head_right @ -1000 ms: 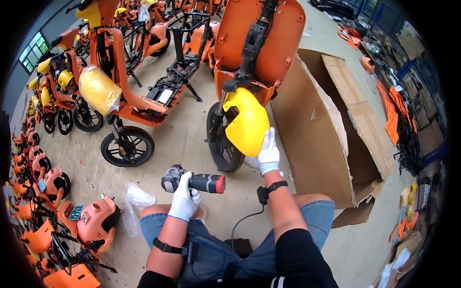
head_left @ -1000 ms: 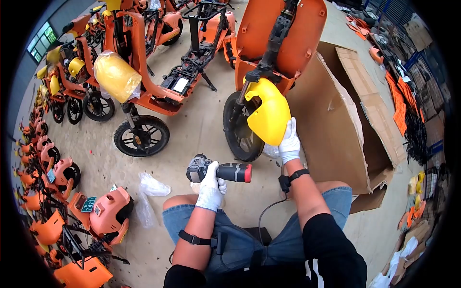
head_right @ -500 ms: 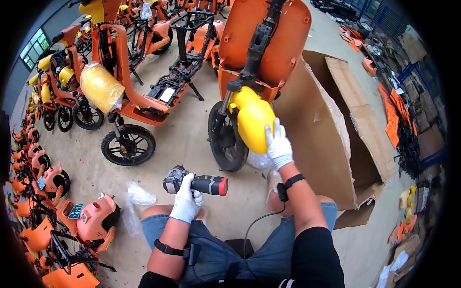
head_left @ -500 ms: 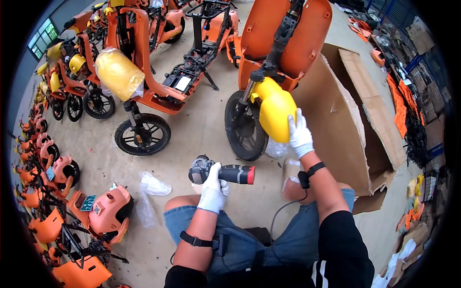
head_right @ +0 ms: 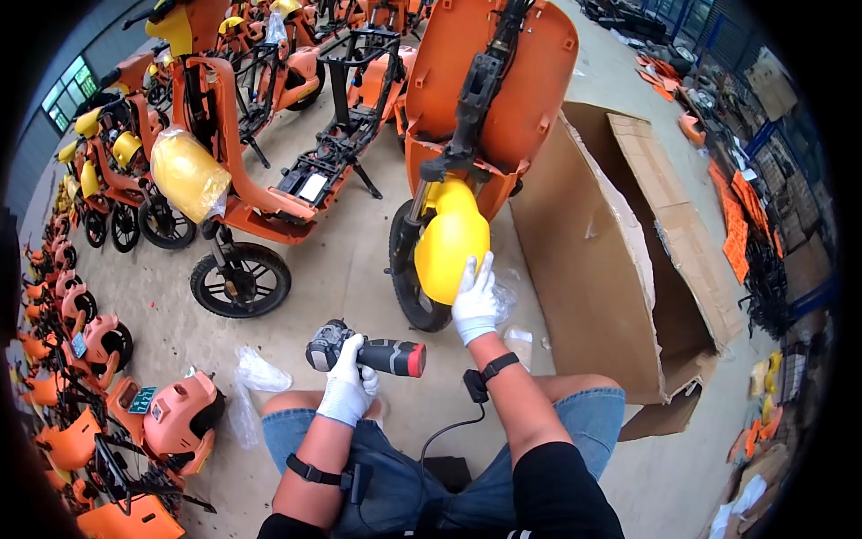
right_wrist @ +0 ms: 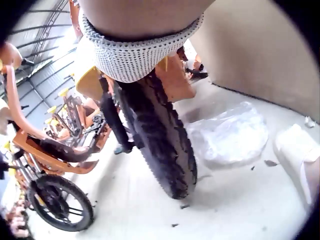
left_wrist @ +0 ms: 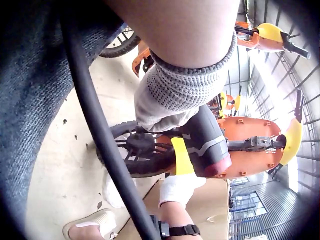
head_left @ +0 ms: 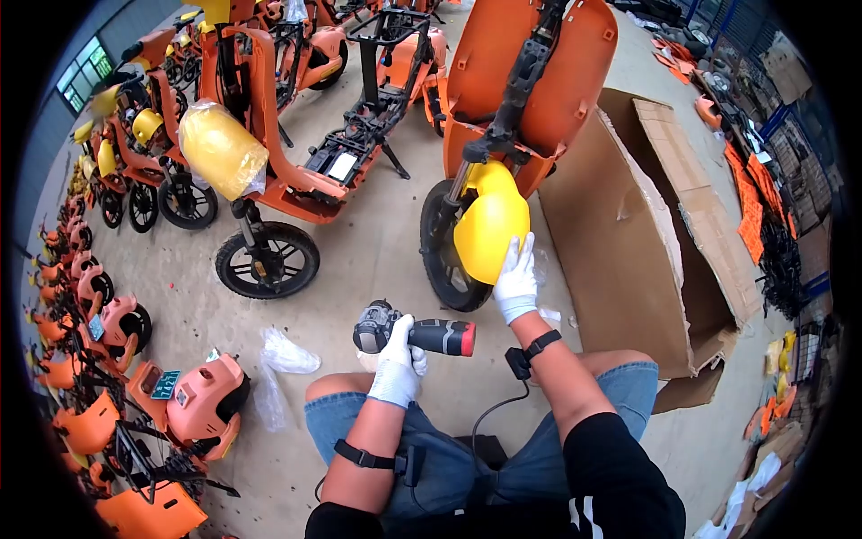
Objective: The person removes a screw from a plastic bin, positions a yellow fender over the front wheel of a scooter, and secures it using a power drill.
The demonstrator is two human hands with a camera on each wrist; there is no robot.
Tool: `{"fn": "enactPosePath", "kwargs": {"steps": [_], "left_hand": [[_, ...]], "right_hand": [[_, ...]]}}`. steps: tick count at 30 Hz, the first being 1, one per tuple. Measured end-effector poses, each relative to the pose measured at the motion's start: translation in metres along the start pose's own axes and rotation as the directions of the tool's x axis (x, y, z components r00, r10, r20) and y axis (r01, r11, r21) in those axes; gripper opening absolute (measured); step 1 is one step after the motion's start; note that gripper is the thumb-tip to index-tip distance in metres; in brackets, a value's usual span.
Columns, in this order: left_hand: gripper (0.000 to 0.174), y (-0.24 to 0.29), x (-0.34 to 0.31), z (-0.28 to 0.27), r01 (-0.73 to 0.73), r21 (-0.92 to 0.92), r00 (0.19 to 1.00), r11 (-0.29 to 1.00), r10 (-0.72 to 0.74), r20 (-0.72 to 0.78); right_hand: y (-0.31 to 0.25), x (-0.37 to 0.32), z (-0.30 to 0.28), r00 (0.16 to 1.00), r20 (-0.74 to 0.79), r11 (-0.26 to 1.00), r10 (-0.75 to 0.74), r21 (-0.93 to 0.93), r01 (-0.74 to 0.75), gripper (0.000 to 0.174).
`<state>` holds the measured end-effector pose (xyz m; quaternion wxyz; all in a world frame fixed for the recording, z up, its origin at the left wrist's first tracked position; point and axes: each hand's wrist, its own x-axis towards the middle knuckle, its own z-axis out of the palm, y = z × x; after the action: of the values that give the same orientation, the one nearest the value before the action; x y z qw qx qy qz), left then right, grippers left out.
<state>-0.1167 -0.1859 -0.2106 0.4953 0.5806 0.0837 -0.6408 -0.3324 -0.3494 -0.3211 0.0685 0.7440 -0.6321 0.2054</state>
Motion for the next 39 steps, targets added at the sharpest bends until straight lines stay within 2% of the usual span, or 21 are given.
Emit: {"fn": "enactPosePath", "kwargs": {"steps": [2,4,6,9,12,14,16,19,22,23,25,26,27,30,31,32,34,35,36,38,39], "left_hand": [[0.036,-0.002,-0.001,-0.004,0.009,-0.024,0.998,1.000,-0.007,0.068],[0.035,-0.003,0.002,-0.004,0.021,-0.019,0.999,1.000,-0.020,0.039],[0.034,-0.005,0.002,-0.005,0.036,-0.015,0.999,0.999,-0.036,0.010],[0.033,-0.007,0.001,-0.003,0.021,-0.029,1.000,0.999,-0.021,0.015],[0.033,-0.006,-0.002,0.000,0.041,-0.056,0.999,0.998,-0.042,-0.011],[0.032,-0.006,-0.004,0.001,0.063,-0.048,0.998,0.997,-0.062,0.020],[0.033,-0.006,-0.002,0.003,0.033,-0.030,0.999,0.999,-0.033,0.023],[0.037,-0.008,-0.002,-0.001,0.008,-0.036,0.997,0.999,-0.005,0.081],[0.040,-0.006,0.003,-0.013,0.072,-0.026,0.996,0.997,-0.071,0.047],[0.043,-0.008,0.009,-0.018,0.077,-0.041,0.996,0.996,-0.075,0.037],[0.043,-0.011,0.010,-0.017,0.021,-0.087,1.000,0.996,-0.019,0.025],[0.043,-0.005,0.005,-0.013,0.000,-0.083,0.998,0.997,0.006,0.067],[0.043,-0.001,0.001,-0.010,-0.007,-0.071,0.997,0.997,0.012,0.070],[0.041,-0.005,-0.007,-0.009,-0.037,-0.029,0.989,0.999,0.040,0.142],[0.041,-0.006,-0.005,-0.012,-0.008,-0.022,0.988,1.000,0.011,0.152],[0.040,-0.009,-0.003,-0.013,0.022,-0.025,0.986,0.999,-0.018,0.163],[0.043,-0.011,0.000,-0.008,-0.008,-0.008,0.993,1.000,0.009,0.115],[0.044,-0.010,0.002,-0.008,-0.005,-0.001,0.997,1.000,0.005,0.073],[0.046,-0.014,0.001,-0.011,0.008,0.002,1.000,1.000,-0.008,0.023],[0.047,-0.016,0.001,-0.015,0.031,0.043,0.993,0.999,-0.036,0.109],[0.048,-0.018,0.000,-0.014,0.018,0.050,0.992,0.999,-0.024,0.123]], "right_hand": [[0.015,-0.003,0.012,0.996,0.016,0.995,-0.083,-0.056,0.083,0.083],[0.018,0.002,0.008,0.994,0.030,0.993,-0.107,-0.036,0.109,0.081],[0.018,0.005,0.005,0.972,0.005,0.968,-0.233,-0.095,0.233,0.073],[-0.002,0.006,0.002,0.983,0.083,0.986,-0.165,-0.011,0.166,0.072],[-0.042,0.009,-0.006,0.997,0.024,0.997,-0.075,-0.001,0.075,0.069],[-0.074,0.016,-0.027,0.991,0.134,0.999,0.025,0.040,-0.031,0.068],[-0.083,0.021,-0.015,0.991,0.128,0.997,-0.037,-0.056,0.044,0.066],[-0.078,0.020,-0.007,0.999,-0.028,0.999,0.020,0.047,-0.018,0.063],[-0.040,0.029,-0.004,0.993,0.069,0.995,-0.100,0.019,0.099,0.064],[-0.035,0.025,-0.001,0.988,-0.068,0.990,-0.138,-0.047,0.135,0.064],[-0.019,0.034,-0.017,0.988,0.010,0.987,-0.155,-0.037,0.155,0.064],[-0.016,0.038,-0.024,0.987,0.064,0.989,-0.149,-0.012,0.150,0.065],[-0.011,0.037,-0.019,0.998,-0.031,0.998,-0.061,0.012,0.061,0.067],[0.013,0.044,-0.028,0.990,-0.078,0.990,-0.116,0.075,0.122,0.069],[0.008,0.043,-0.024,0.994,-0.091,0.997,-0.068,0.016,0.070,0.070],[-0.003,0.034,-0.018,0.966,0.250,0.987,0.069,0.126,-0.104,0.068],[-0.025,0.036,-0.017,0.997,0.028,0.995,-0.077,-0.058,0.078,0.066],[-0.014,0.050,-0.021,0.997,-0.066,0.999,-0.031,0.015,0.032,0.065],[-0.021,0.065,-0.036,0.990,-0.082,0.969,0.111,0.232,-0.090,0.064],[-0.063,0.063,-0.003,0.997,0.021,0.993,-0.069,-0.094,0.071,0.061],[-0.060,0.063,-0.013,0.998,0.028,0.994,-0.053,-0.091,0.056,0.061]]}}
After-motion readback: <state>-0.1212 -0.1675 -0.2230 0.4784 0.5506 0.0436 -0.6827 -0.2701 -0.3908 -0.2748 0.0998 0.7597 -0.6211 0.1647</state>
